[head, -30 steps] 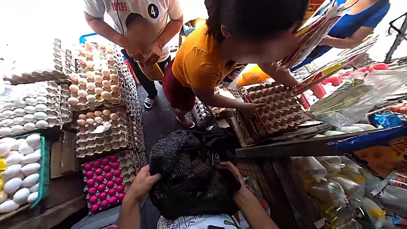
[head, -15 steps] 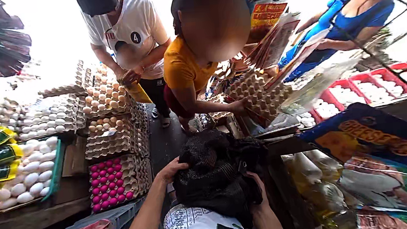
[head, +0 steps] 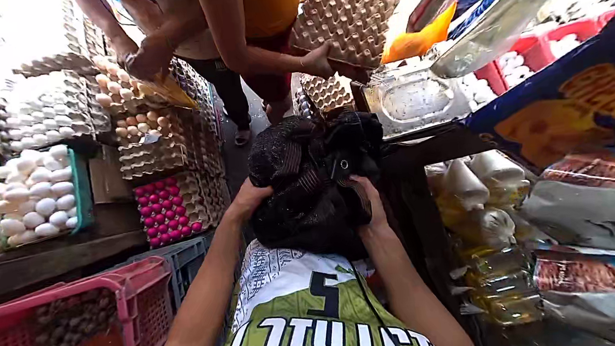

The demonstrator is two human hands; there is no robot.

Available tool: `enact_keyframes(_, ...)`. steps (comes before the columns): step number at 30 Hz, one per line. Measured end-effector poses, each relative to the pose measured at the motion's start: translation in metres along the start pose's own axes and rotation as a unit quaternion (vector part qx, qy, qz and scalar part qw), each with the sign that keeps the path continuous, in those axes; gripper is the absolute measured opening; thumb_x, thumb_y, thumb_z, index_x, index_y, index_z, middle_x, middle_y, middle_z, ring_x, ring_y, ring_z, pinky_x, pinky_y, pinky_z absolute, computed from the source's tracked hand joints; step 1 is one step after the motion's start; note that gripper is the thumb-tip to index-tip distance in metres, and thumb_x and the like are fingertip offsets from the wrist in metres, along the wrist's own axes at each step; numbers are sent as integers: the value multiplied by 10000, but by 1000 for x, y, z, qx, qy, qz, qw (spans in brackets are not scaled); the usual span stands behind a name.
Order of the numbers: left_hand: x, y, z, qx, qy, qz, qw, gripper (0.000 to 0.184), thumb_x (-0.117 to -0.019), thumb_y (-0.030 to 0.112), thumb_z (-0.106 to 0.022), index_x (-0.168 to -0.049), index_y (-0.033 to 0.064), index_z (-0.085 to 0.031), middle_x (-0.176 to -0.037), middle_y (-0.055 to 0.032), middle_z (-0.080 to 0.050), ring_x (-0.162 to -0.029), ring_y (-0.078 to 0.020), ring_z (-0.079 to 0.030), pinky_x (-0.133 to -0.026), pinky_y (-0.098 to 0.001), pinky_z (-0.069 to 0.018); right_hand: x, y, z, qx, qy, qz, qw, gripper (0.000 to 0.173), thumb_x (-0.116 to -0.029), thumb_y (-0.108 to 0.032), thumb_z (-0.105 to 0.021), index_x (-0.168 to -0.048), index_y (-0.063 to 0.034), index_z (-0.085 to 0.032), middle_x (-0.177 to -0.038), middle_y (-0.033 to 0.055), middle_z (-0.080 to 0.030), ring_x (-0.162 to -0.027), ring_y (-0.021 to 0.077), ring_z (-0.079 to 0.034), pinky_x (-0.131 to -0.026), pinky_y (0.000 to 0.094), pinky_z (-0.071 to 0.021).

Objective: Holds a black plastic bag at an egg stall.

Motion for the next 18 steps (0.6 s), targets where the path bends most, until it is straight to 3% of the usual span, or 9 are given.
enact_keyframes(3, -8, -1, 12, -24, 27, 13, 999, 529, -816, 138, -804, -1294, 61, -591, -1048, -97, -744, -922, -206, -734, -819, -426, -633, -13, 9, -3, -22, -23, 2, 999, 254, -1047, -224, -477, -1085, -46, -654, -919, 81, -715, -870, 159, -701, -774, 368, -609)
enact_keyframes(8, -34, -17, 37, 1, -15, 60, 998, 542, -903, 178, -733, -1382, 46, -516, -1134, -102, -731, -1008, -202, -728, -894, -416, -622, -32, 31, -3, -34, 4, -9, 999, 276, -1076, -209, -425, -1138, -41, -636, -970, 76, -721, -915, 147, -703, -792, 349, -610)
enact_keyframes(13, -78, -53, 72, 28, 11, 137, 990, 521, -920, 176, -707, -1394, 60, -521, -1142, -125, -726, -1014, -221, -723, -888, -430, -612, -82, 66, -11, -73, 59, -32, 995, 395, -1113, -324, -331, -1226, -67, -609, -1036, 91, -711, -961, 178, -691, -824, 393, -596)
enact_keyframes(18, -119, -42, 95, -54, 6, 166, 985, 548, -900, 162, -701, -1405, 58, -515, -1199, -133, -702, -1066, -219, -703, -925, -445, -592, -108, 79, -42, -100, 82, -31, 991, 415, -1108, -364, -343, -1235, -68, -605, -1062, 108, -707, -982, 204, -690, -836, 431, -594)
Point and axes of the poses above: each hand's wrist, its own x-axis away from the middle knuckle, its own z-axis out of the back of the hand, y = z × x, the point moved 7 cm from there along -x, towards the middle knuckle
